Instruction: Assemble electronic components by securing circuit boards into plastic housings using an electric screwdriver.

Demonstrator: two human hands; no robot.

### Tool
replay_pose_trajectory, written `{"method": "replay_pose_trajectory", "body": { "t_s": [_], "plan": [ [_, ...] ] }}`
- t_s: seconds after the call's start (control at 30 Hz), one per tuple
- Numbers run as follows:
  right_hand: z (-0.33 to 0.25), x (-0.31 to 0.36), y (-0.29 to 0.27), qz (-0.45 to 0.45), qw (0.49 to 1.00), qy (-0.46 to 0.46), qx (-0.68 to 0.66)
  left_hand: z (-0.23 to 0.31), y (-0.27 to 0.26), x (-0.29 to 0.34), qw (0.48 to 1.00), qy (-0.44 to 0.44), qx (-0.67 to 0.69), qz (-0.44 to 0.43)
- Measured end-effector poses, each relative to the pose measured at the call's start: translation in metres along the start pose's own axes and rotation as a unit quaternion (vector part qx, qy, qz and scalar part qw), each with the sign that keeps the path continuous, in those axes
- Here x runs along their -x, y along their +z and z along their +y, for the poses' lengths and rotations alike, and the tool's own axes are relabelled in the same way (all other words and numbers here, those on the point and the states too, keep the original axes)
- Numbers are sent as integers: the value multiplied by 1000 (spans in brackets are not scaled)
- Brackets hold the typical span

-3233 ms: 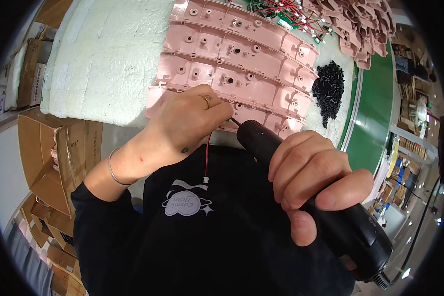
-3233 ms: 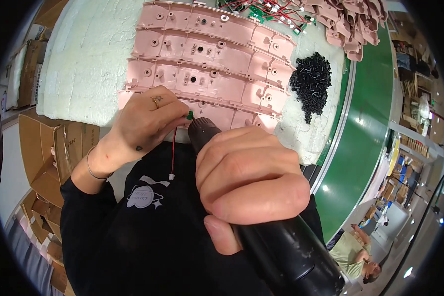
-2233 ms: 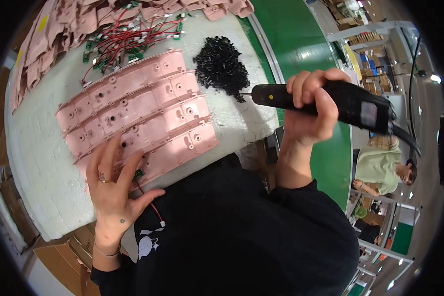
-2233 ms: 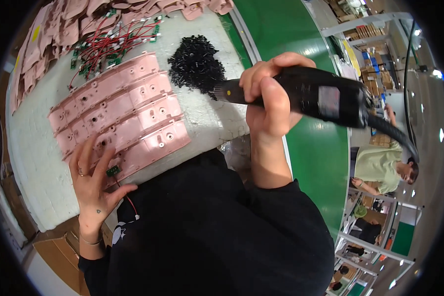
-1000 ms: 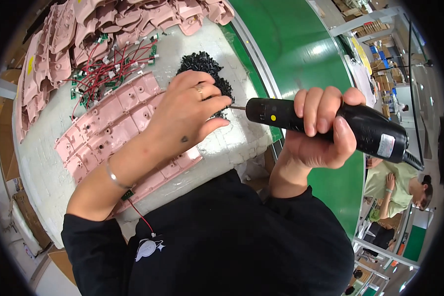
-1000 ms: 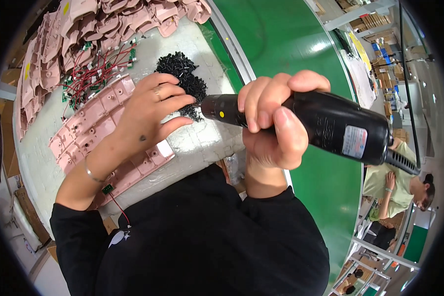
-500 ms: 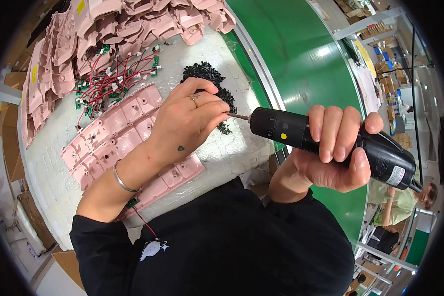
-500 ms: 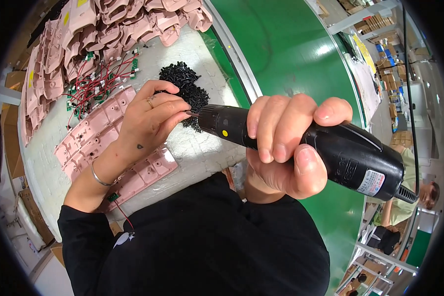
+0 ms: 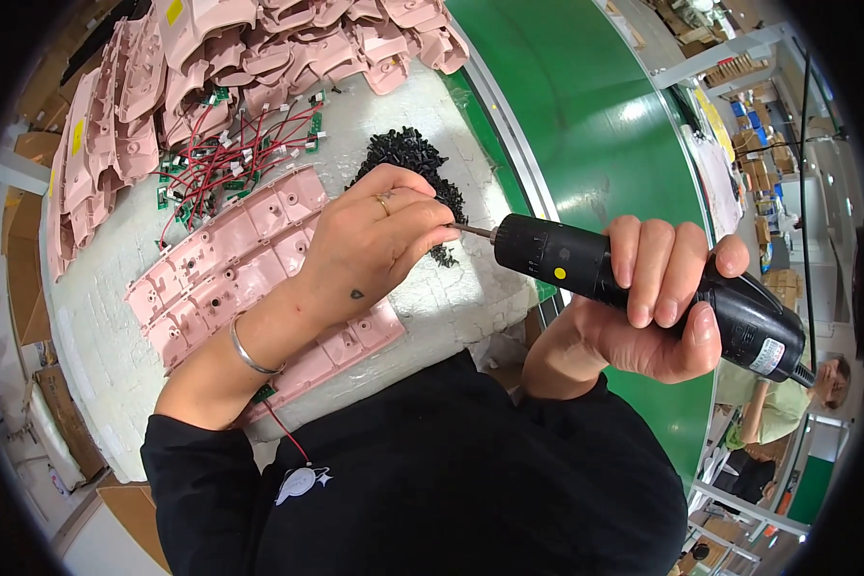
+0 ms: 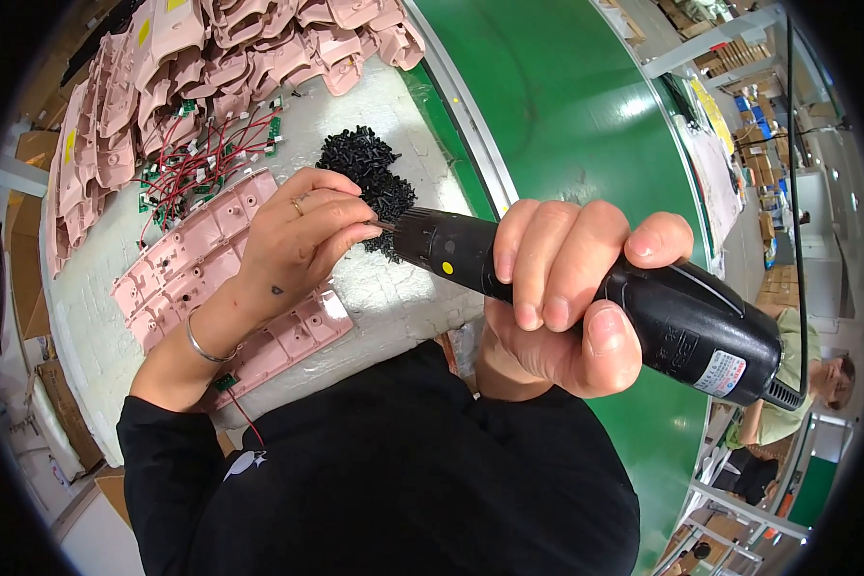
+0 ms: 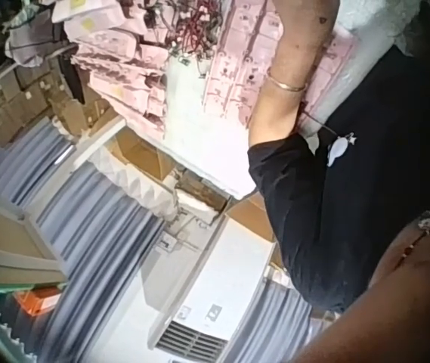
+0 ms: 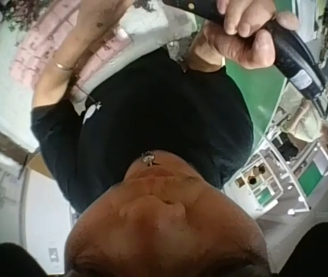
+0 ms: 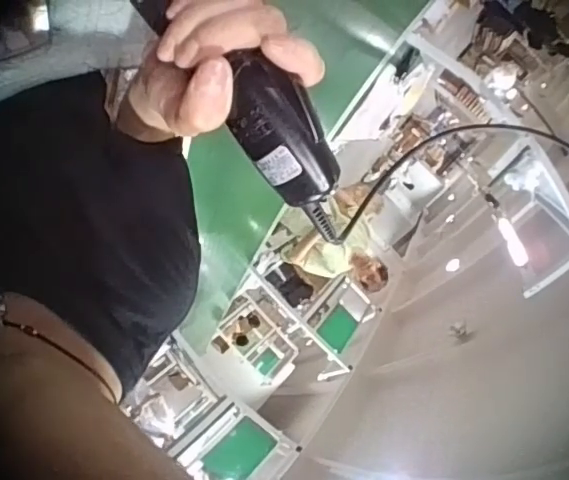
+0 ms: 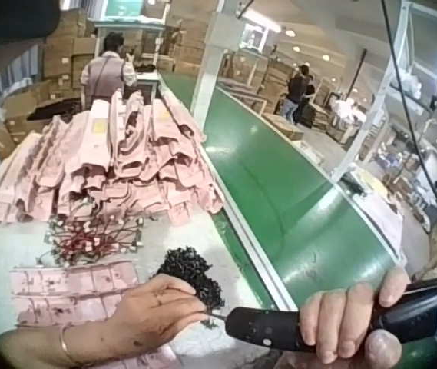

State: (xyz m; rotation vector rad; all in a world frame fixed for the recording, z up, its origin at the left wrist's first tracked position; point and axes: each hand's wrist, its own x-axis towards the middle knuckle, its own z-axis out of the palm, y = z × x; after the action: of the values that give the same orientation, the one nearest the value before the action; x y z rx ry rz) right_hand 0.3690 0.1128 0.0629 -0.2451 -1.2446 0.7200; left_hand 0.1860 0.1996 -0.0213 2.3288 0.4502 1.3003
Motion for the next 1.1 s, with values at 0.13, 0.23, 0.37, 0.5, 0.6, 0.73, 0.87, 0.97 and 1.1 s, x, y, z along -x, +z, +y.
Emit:
{"method": "replay_pose_trajectory", "body": {
  "t_s": [0.13, 0.23, 0.37, 0.5, 0.6, 0.73, 0.87, 0.97, 1.1],
  "plan": [
    [-1, 1, 4, -5, 1000, 5, 3, 0, 1, 1, 1000, 20, -11, 7],
    [1, -2, 9, 4, 1000, 22, -11, 2, -1, 4, 996, 51, -67, -3],
    [-2, -6, 13, 2, 997, 75, 13, 4, 2, 6, 984, 104, -140, -26],
    [9, -3, 19, -15, 998, 66, -10, 9, -14, 12, 996, 12, -78, -46],
    [13, -2, 27, -27, 997, 68, -27, 7, -25, 19, 996, -35, -54, -54],
    [19, -3, 35, -52, 995, 64, -58, 5, -46, 37, 994, -62, -72, -63],
    [20, -6, 53, -86, 990, 91, -69, 12, -64, 52, 992, -73, -89, -43],
    [27, -5, 62, -103, 987, 98, -77, 22, -70, 57, 991, -70, -110, -16],
    [31, -3, 70, -115, 985, 89, -88, 31, -80, 61, 991, -78, -107, -27]
  ]
}}
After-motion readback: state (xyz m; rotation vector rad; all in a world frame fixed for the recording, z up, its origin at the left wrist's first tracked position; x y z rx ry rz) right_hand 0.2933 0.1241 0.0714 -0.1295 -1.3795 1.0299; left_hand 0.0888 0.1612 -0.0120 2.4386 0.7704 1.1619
